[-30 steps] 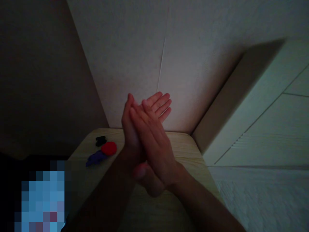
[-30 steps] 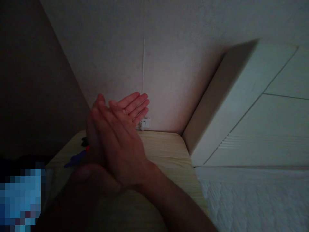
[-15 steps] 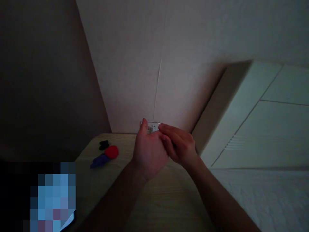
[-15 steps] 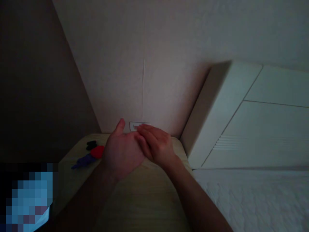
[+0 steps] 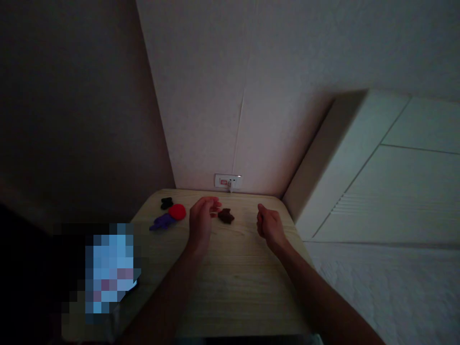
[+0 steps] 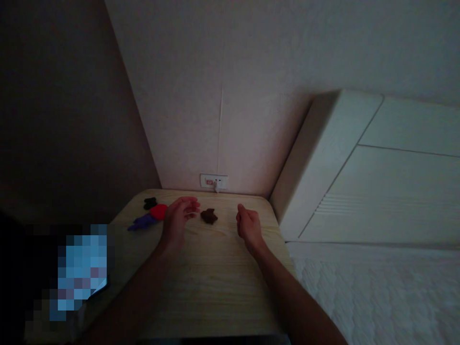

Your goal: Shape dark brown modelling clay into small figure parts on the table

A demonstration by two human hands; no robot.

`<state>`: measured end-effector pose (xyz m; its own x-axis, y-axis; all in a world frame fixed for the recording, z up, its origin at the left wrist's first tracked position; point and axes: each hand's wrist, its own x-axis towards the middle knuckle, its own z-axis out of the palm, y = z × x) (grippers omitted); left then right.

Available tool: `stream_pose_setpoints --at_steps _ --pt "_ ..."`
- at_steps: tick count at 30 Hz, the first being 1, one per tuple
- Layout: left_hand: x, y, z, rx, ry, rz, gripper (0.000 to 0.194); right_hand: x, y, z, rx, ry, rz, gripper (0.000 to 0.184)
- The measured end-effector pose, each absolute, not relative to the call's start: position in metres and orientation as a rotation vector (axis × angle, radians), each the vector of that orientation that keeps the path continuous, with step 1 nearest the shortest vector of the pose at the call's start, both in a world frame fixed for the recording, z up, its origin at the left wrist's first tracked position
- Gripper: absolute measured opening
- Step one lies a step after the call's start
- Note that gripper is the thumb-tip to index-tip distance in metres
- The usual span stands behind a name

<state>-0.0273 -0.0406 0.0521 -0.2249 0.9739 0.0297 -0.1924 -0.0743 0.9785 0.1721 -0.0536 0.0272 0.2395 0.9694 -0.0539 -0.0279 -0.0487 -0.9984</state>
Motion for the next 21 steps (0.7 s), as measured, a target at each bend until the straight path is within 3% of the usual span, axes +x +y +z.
stream_pose_setpoints --at_steps 5,7,9,12,14,21 --pt "-0.023 -0.021 0.024 1.562 1.540 1.269 0.024 0.170 -0.039 0.022 -1.431 -1.281 0.823 0.065" --pt "-0.018 -0.020 0.012 1.660 1.579 1.191 0.038 0.170 -0.033 0.022 -1.491 -1.437 0.642 0.065" --pt "-0.013 -0.022 0.003 1.851 1.638 1.043 0.056 0.168 -0.029 0.021 -1.512 -1.592 0.522 0.057" --pt "-0.011 -0.022 -0.005 2.097 1.686 0.840 0.054 0.165 -0.026 0.014 -1.477 -1.732 0.477 0.030" --pt "-0.013 -0.020 -0.008 2.053 1.673 0.906 0.049 0.165 -0.025 0.008 -1.468 -1.746 0.495 0.021" --pt "-0.023 -0.014 -0.012 1.796 1.544 1.284 0.052 0.179 -0.018 -0.008 -1.264 -1.543 0.803 0.036"
